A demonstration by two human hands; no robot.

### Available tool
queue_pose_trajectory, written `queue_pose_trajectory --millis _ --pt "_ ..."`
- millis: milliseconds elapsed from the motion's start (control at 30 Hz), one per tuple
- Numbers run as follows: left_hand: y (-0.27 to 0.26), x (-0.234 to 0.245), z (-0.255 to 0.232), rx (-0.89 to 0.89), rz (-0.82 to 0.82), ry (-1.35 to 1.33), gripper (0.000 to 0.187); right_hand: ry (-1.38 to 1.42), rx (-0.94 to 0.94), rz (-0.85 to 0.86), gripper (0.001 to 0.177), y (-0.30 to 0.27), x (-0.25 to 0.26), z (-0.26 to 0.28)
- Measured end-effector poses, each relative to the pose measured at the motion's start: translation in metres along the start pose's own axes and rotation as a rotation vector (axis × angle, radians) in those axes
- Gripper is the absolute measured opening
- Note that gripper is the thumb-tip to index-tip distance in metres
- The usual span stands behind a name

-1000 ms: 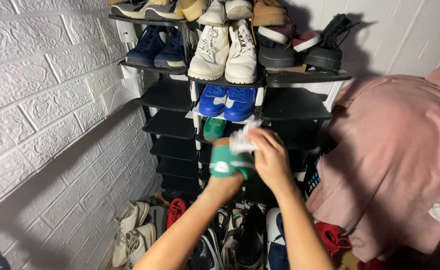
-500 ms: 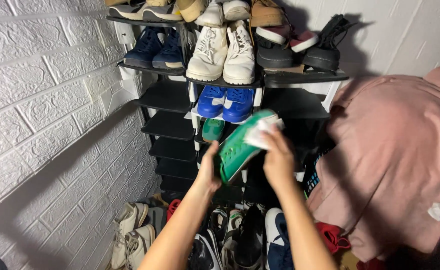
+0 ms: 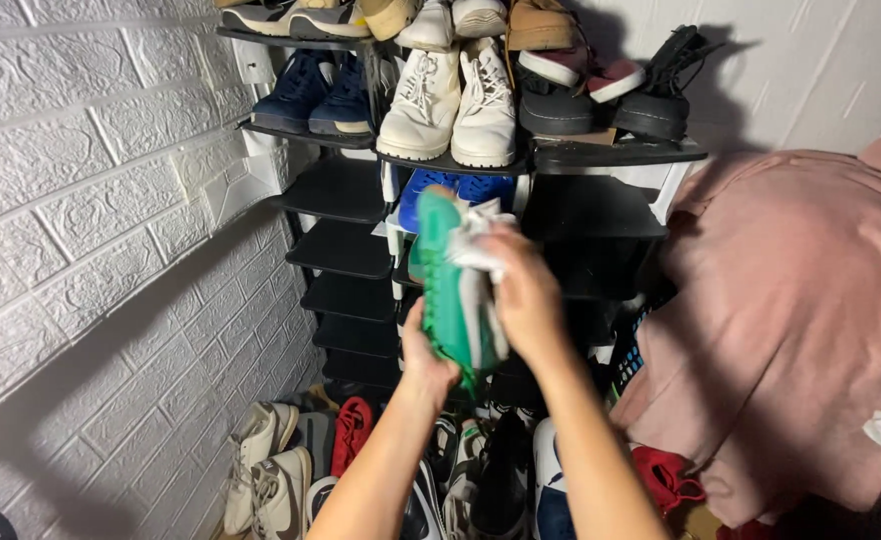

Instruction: The person wipes a green sneaker with a white cloth, then ties the laces and places it on a shoe rack. The person repeats the same process with the matching green sneaker, wiping it and tying the laces before placing it on the rack.

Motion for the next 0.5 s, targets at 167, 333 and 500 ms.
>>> queue_pose_trajectory --millis 167,333,500 --pt "0.034 -0.023 -0.001 -0.093 0.351 -0.114 0.052 -0.186 0.185 -0.094 0.037 -0.071 -0.033 0.014" --pt "-0.005 -0.058 -0.044 -0.135 0.260 -0.216 0.059 -0.004 -0.001 0.049 0.035 -0.187 -0.064 -0.090" --pt "-0.021 -0.077 -0.081 -0.223 0.284 -0.168 0.065 -0.057 -0.538 0.512 0.040 -0.252 -0.092 -0.175"
Point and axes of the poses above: each hand's wrist, its own y-axis towards the middle knuckle, its own x-axis out of the back of the hand, z = x × y, the point moved 10 cm from there along y, towards the middle knuckle, and after that the axes turned 4 degrees about y, right-handed, at the moved point
